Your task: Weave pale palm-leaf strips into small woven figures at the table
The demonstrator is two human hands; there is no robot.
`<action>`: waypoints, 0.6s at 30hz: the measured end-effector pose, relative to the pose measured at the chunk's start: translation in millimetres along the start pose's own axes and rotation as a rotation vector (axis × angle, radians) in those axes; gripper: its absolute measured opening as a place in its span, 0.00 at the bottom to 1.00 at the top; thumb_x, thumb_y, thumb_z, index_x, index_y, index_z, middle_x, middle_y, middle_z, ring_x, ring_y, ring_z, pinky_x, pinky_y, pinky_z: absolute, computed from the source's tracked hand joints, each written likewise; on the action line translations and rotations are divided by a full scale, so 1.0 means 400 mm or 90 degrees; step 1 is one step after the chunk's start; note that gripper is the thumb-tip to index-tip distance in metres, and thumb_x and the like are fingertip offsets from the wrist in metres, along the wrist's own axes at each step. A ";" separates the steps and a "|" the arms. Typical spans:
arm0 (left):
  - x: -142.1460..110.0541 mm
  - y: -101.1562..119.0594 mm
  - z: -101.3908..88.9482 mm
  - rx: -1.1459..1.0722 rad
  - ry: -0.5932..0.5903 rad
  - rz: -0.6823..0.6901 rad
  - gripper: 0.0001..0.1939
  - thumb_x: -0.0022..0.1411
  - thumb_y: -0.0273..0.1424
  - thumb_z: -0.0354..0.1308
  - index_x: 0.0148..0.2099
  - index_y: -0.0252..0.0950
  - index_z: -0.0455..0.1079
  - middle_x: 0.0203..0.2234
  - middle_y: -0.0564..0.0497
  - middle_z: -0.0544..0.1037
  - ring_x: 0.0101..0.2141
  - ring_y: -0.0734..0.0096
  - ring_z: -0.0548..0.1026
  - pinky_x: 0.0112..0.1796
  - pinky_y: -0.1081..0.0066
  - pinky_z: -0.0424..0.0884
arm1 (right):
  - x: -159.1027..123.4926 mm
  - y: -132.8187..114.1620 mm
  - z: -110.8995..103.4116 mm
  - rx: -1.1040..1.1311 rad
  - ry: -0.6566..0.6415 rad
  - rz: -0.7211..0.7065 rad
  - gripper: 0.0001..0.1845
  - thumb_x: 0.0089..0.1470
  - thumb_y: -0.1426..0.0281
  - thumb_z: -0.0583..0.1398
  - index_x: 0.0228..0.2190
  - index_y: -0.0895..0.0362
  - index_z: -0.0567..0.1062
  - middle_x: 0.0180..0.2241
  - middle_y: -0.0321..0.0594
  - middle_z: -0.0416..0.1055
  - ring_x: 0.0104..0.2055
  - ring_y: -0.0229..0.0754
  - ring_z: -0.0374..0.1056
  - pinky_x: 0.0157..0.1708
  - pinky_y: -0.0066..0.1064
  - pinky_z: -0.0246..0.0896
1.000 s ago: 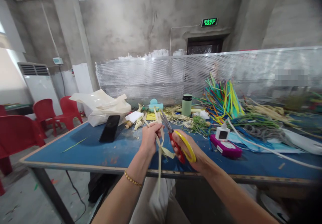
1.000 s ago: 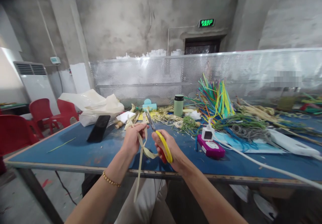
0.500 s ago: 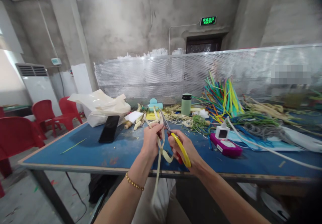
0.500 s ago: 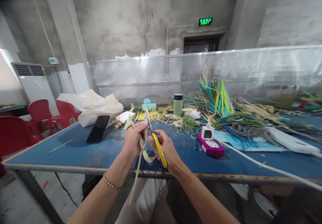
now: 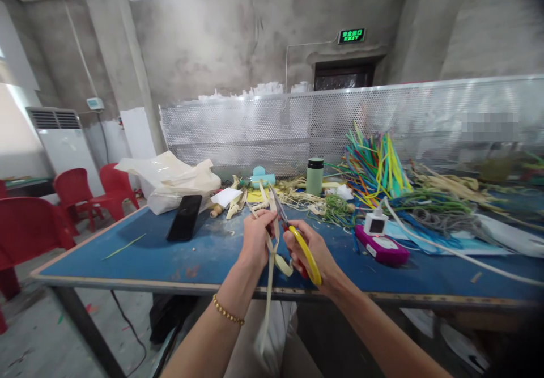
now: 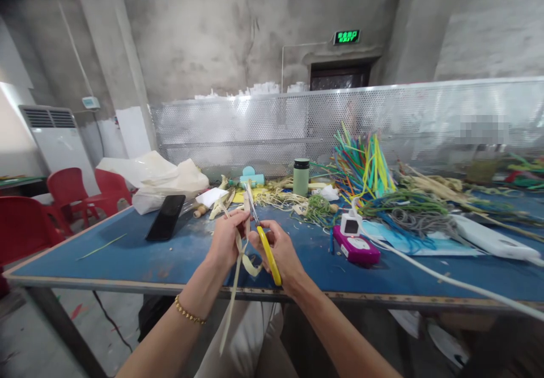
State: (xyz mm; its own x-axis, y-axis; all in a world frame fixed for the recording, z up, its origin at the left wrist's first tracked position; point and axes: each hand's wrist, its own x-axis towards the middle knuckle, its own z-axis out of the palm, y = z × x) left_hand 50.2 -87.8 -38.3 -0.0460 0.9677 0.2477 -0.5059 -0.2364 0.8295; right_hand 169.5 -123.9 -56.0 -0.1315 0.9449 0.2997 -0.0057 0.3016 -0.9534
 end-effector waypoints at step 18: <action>-0.002 0.000 0.000 0.004 0.003 -0.017 0.08 0.45 0.31 0.61 0.21 0.32 0.67 0.11 0.57 0.62 0.14 0.82 0.58 0.18 0.76 0.51 | 0.004 0.012 0.012 0.027 0.038 0.013 0.27 0.42 0.51 0.65 0.39 0.54 0.66 0.15 0.23 0.56 0.10 0.27 0.49 0.06 0.20 0.47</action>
State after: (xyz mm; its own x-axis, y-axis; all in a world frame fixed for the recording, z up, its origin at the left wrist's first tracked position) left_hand 50.0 -88.7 -38.5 -0.0364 0.9742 0.2229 -0.5018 -0.2107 0.8390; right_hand 164.6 -121.5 -60.2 -0.0719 0.9574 0.2798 -0.0451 0.2771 -0.9598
